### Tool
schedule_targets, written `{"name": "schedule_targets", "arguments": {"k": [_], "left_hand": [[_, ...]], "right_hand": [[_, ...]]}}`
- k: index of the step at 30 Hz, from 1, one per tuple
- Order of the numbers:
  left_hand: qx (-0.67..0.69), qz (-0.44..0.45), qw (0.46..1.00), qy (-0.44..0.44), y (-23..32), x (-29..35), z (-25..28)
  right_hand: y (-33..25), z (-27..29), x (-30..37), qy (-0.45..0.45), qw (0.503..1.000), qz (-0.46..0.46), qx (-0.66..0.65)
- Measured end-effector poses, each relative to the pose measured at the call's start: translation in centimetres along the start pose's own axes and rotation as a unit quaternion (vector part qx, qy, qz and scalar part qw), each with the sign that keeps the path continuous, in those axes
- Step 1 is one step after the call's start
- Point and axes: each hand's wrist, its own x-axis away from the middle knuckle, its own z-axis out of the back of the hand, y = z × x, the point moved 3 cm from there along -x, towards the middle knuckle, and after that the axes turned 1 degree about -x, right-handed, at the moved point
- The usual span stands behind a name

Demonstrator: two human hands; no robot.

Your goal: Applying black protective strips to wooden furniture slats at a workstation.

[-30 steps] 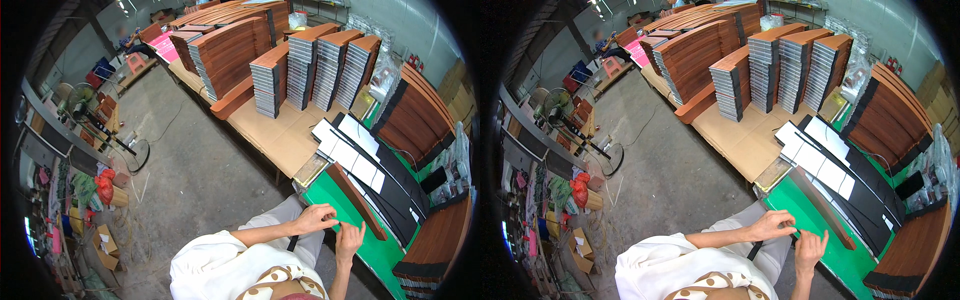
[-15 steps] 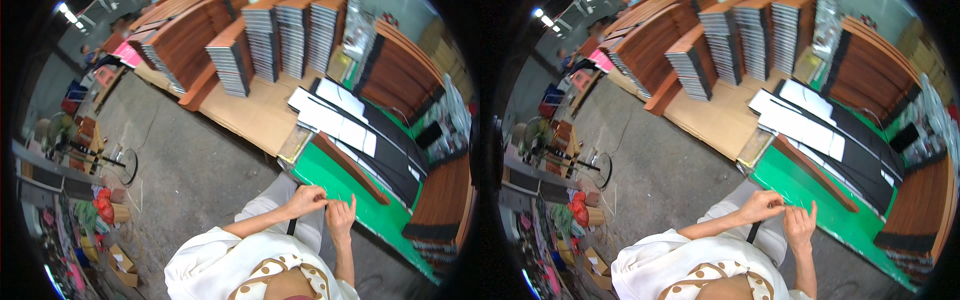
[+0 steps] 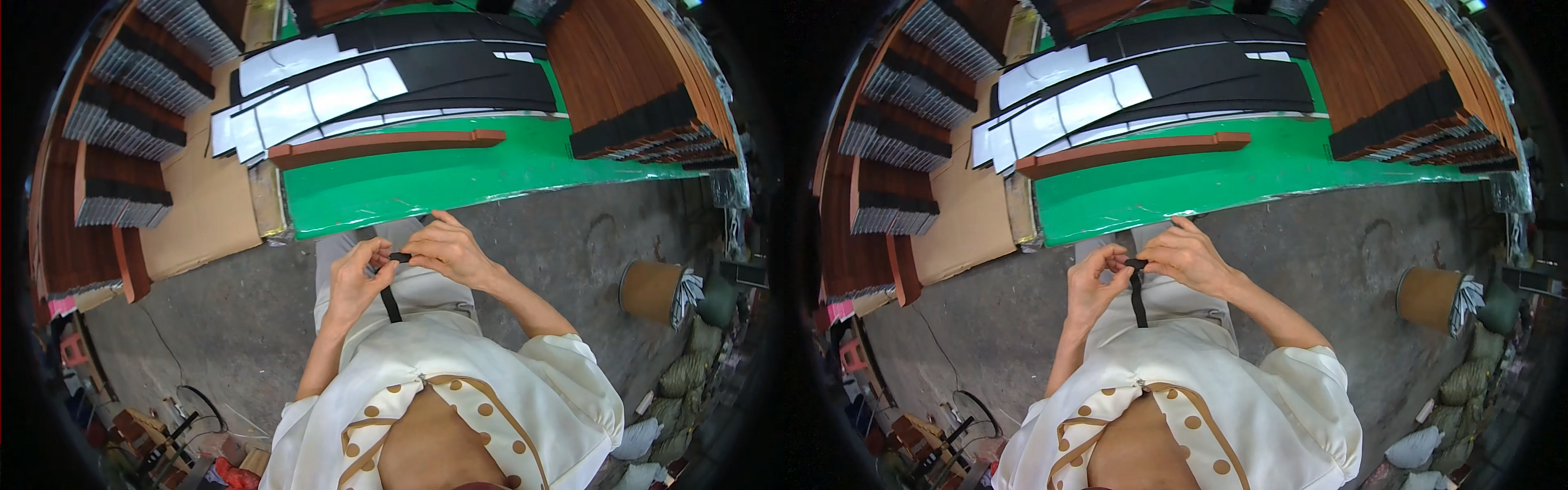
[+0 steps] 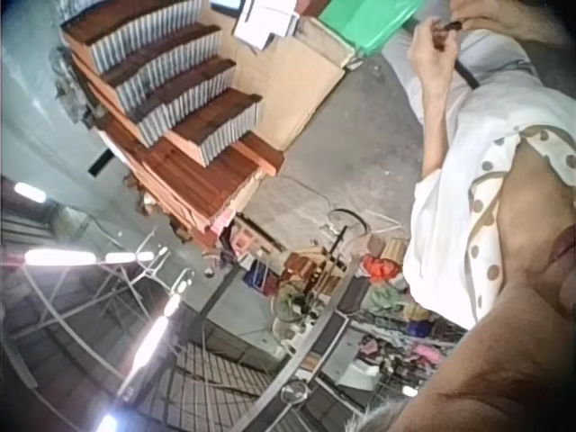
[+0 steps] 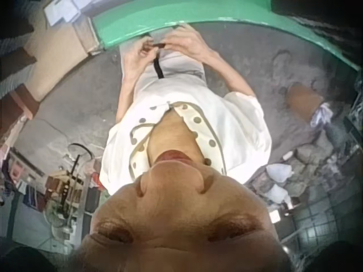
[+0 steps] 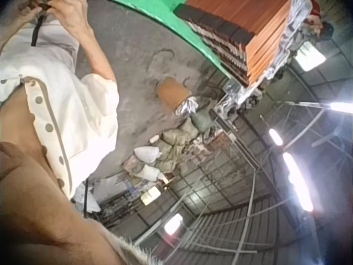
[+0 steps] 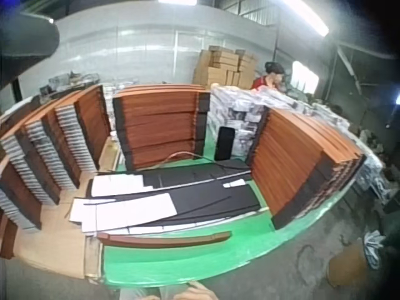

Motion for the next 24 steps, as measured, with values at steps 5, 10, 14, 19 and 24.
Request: {"name": "schedule_targets", "arguments": {"k": [5, 10, 14, 19, 24], "left_hand": [[-0.028, -0.078, 0.996, -0.04, 1.5, -1.0, -0.7], [0.025, -0.095, 0.992, -0.073, 3.4, -4.6, -0.9], [-0.041, -0.096, 0.994, 0.009, 3.6, -9.8, -3.2], [-0.209, -0.172, 0.962, 0.037, 3.7, -14.8, -8.3], [-0.231, -0.173, 0.956, 0.062, 2.9, -15.9, -9.9]], "right_hand": [[0.1, 1.2, 0.6, 0.01, 0.998, -0.02, -0.066], [1.9, 5.2, 0.8, 0.042, 0.996, -0.037, -0.062], [5.5, 10.9, 1.0, 0.129, 0.98, -0.139, -0.056], [8.8, 13.6, -0.9, 0.208, 0.965, -0.148, 0.055], [10.2, 13.0, -1.6, 0.197, 0.97, -0.141, 0.038]]}}
